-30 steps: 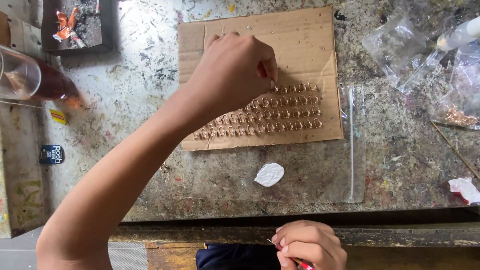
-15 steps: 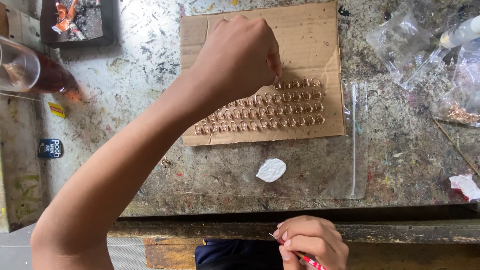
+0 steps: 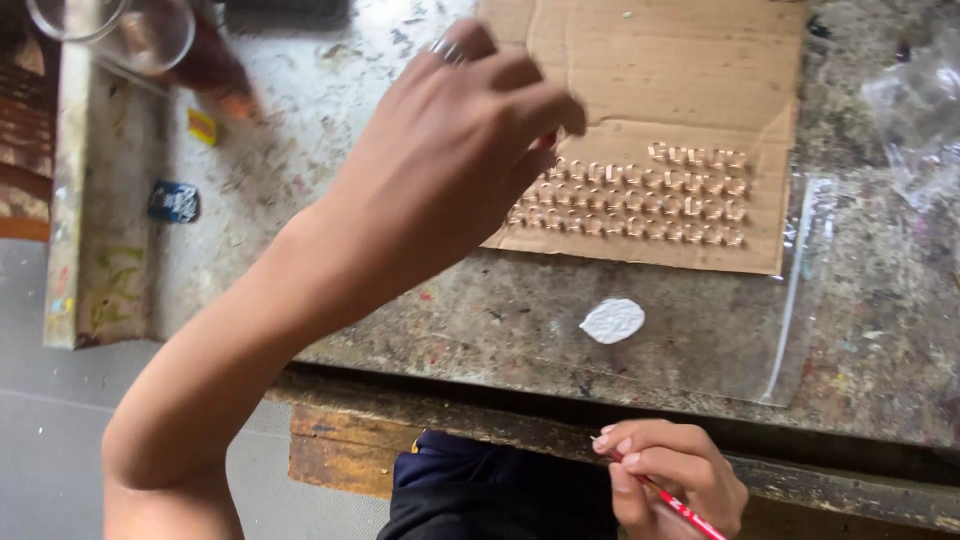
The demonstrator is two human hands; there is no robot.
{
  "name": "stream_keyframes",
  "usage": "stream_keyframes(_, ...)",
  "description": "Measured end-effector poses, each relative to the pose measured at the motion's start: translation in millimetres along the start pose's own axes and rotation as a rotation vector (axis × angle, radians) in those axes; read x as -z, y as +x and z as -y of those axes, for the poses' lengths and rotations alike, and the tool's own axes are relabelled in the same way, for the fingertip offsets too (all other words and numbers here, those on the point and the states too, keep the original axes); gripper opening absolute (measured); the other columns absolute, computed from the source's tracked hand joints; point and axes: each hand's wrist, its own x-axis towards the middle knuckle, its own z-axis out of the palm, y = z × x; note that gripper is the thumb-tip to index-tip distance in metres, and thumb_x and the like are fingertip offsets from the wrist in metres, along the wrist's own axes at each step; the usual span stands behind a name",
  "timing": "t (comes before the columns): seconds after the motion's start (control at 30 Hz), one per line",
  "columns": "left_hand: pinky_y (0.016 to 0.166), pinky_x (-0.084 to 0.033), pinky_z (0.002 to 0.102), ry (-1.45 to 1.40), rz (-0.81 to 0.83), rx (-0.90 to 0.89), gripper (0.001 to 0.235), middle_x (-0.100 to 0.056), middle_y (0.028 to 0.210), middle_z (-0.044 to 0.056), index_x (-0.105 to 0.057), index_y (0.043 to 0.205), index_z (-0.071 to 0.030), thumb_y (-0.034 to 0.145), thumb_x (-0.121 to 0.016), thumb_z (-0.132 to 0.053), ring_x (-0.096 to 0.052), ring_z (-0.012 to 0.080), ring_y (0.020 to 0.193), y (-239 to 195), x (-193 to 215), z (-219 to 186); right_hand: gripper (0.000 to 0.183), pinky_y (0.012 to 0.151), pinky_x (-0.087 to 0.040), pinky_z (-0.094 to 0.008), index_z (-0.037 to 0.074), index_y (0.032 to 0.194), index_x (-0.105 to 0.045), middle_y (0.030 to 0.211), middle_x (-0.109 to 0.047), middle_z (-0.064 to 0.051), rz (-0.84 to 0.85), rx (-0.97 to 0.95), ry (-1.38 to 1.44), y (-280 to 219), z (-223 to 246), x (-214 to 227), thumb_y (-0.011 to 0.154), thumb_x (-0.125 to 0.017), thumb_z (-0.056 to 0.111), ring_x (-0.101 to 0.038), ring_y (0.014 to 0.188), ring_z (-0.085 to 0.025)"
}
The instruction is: The person paints small copper-colored metal rings with a white substance using a fine brush. They repeatedly dip the brush into a small white blob on the table and apply the substance to each ring held in the left hand, then place the finished rings into a pile on the table.
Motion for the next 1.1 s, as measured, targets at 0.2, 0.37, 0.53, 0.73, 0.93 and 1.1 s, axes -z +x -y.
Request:
stream_keyframes(0.2, 0.071, -0.051, 0.039, 0.148, 0.178, 0.210, 0.021, -0.074, 0.111, 0.008, -0.072, 0.113, -0.012, 0.096, -0.076, -0.024, -0.059, 0.0278, 0.092, -95.2, 29.0, -8.8, 0.007, 0.070, -0.067, -0.022, 0.009, 0.088, -0.057, 0.083, -0.064, -0.010, 0.002, -0.006, -0.003, -9.8, -7.2, -1.6, 0.090, -0.063, 0.007, -0.077, 0.070, -0.018)
stream_keyframes(0.37, 0.072, -0.052, 0.034, 0.247, 0.076, 0.346, 0.031, -0.073, 0.107, 0.007, -0.073, 0.114, -0.010, 0.095, -0.078, -0.033, -0.059, 0.0240, 0.091, -143.0, -1.2, -13.4, 0.007, 0.069, -0.068, -0.023, 0.009, 0.088, -0.057, 0.084, -0.063, -0.011, 0.007, -0.002, -0.017, -14.1, -11.3, -2.7, 0.091, -0.063, 0.008, -0.076, 0.069, -0.020)
stream_keyframes(0.53, 0.061, -0.052, 0.036, 0.179, -0.117, 0.432, 0.007, -0.067, 0.101, 0.005, -0.068, 0.099, -0.012, 0.102, -0.074, -0.015, -0.055, 0.0258, 0.085, -152.9, -18.8, -35.6, 0.008, 0.068, -0.068, -0.023, 0.008, 0.089, -0.055, 0.084, -0.062, -0.013, 0.014, 0.007, -0.042, -16.6, -13.5, -3.6, 0.092, -0.062, 0.006, -0.077, 0.069, -0.023)
stream_keyframes(0.73, 0.055, -0.043, 0.032, 0.220, -0.225, 0.451, 0.008, -0.065, 0.101, 0.003, -0.067, 0.099, -0.011, 0.103, -0.067, -0.004, -0.054, 0.0234, 0.084, -160.2, -26.7, -55.7, 0.009, 0.067, -0.068, -0.025, 0.007, 0.088, -0.054, 0.082, -0.061, -0.013, -0.010, 0.055, -0.042, -16.8, -15.3, -7.9, 0.091, -0.062, 0.006, -0.075, 0.068, -0.024)
stream_keyframes(0.93, 0.080, -0.063, 0.029, -0.262, -0.352, 0.340, 0.024, -0.064, 0.109, 0.013, -0.064, 0.121, 0.003, 0.099, -0.068, 0.008, -0.069, 0.0198, 0.090, -172.2, -45.4, -80.4, 0.008, 0.069, -0.070, -0.028, 0.008, 0.089, -0.055, 0.083, -0.062, -0.013, 0.005, 0.057, -0.060, -16.1, -20.3, -8.0, 0.092, -0.062, 0.009, -0.076, 0.069, -0.024)
stream_keyframes(1.1, 0.074, -0.059, 0.027, -0.600, -0.410, 0.352, 0.018, -0.058, 0.097, 0.011, -0.065, 0.108, 0.001, 0.095, -0.066, 0.014, -0.063, 0.0182, 0.078, -176.1, -61.0, -99.7, 0.012, 0.056, -0.063, -0.023, 0.007, 0.089, -0.054, 0.080, -0.063, -0.015, -0.012, 0.187, -0.028, -14.2, -33.7, -8.2, 0.093, -0.063, 0.013, -0.075, 0.063, -0.025)
